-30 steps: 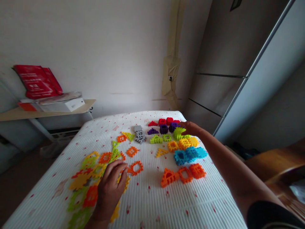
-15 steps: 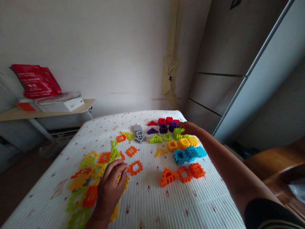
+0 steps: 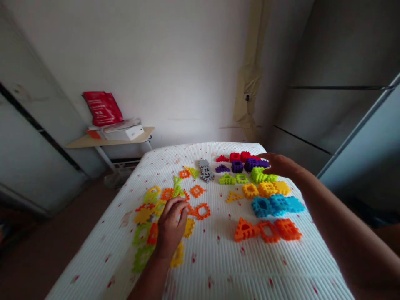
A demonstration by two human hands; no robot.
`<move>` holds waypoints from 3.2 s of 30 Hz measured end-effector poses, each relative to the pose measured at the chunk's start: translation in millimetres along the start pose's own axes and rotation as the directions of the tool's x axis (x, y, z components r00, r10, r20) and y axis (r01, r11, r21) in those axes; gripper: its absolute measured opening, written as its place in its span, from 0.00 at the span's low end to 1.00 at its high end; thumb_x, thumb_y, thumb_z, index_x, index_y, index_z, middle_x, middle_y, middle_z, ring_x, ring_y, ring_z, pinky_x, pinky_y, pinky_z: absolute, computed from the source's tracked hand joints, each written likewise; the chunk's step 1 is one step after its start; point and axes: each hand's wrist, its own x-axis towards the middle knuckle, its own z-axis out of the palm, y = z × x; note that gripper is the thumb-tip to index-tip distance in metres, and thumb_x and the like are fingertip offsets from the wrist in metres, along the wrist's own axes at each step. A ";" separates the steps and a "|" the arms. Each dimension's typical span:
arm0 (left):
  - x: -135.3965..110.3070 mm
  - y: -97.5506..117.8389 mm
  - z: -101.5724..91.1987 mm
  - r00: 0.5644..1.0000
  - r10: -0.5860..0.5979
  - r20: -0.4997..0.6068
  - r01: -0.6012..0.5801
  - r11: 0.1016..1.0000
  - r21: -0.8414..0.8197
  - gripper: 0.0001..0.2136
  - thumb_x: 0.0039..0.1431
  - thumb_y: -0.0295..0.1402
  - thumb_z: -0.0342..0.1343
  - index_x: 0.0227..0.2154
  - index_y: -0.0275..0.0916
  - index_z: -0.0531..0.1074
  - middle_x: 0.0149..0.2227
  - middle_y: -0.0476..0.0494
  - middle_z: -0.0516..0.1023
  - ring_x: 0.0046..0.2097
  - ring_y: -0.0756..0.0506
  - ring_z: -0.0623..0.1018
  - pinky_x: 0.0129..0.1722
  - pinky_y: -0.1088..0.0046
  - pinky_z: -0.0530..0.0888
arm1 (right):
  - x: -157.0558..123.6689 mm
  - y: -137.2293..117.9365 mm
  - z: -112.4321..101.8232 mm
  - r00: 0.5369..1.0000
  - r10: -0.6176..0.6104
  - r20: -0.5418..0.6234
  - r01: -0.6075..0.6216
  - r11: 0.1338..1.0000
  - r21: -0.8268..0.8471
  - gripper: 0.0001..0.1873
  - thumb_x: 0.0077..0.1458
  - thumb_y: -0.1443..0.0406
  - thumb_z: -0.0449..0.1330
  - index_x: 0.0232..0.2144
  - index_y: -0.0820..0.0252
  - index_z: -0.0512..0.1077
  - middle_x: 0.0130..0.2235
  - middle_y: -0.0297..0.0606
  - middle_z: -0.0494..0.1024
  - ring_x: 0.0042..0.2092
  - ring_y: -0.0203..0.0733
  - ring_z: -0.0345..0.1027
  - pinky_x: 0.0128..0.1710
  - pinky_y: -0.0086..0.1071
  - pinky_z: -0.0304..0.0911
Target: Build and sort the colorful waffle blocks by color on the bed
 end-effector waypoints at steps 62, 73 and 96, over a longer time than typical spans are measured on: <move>21.2 30.8 15.6 0.812 -0.577 0.083 0.560 0.731 -0.390 0.11 0.47 0.35 0.58 0.34 0.37 0.75 0.31 0.45 0.78 0.33 0.47 0.76 0.36 0.72 0.74 | -21.5 -200.7 -8.8 0.987 -0.162 0.018 0.131 0.855 0.501 0.08 0.55 0.62 0.56 0.31 0.58 0.75 0.28 0.35 0.77 0.28 0.33 0.66 0.27 0.27 0.52; 13.3 35.6 17.8 0.840 -0.528 0.127 0.532 0.755 -0.383 0.13 0.49 0.35 0.58 0.40 0.40 0.74 0.33 0.45 0.78 0.35 0.47 0.77 0.37 0.73 0.73 | -18.7 -221.4 -0.6 0.996 -0.093 0.013 0.063 0.769 0.636 0.09 0.56 0.65 0.54 0.27 0.62 0.71 0.24 0.32 0.71 0.26 0.31 0.59 0.25 0.26 0.47; 17.4 31.9 18.7 0.559 -0.692 0.457 0.684 0.074 -0.726 0.12 0.41 0.35 0.62 0.25 0.36 0.66 0.23 0.47 0.75 0.24 0.50 0.73 0.25 0.76 0.69 | -20.4 -220.4 6.0 0.962 -0.222 -0.157 0.271 0.825 0.496 0.11 0.52 0.70 0.59 0.40 0.61 0.70 0.40 0.40 0.73 0.35 0.36 0.67 0.34 0.29 0.60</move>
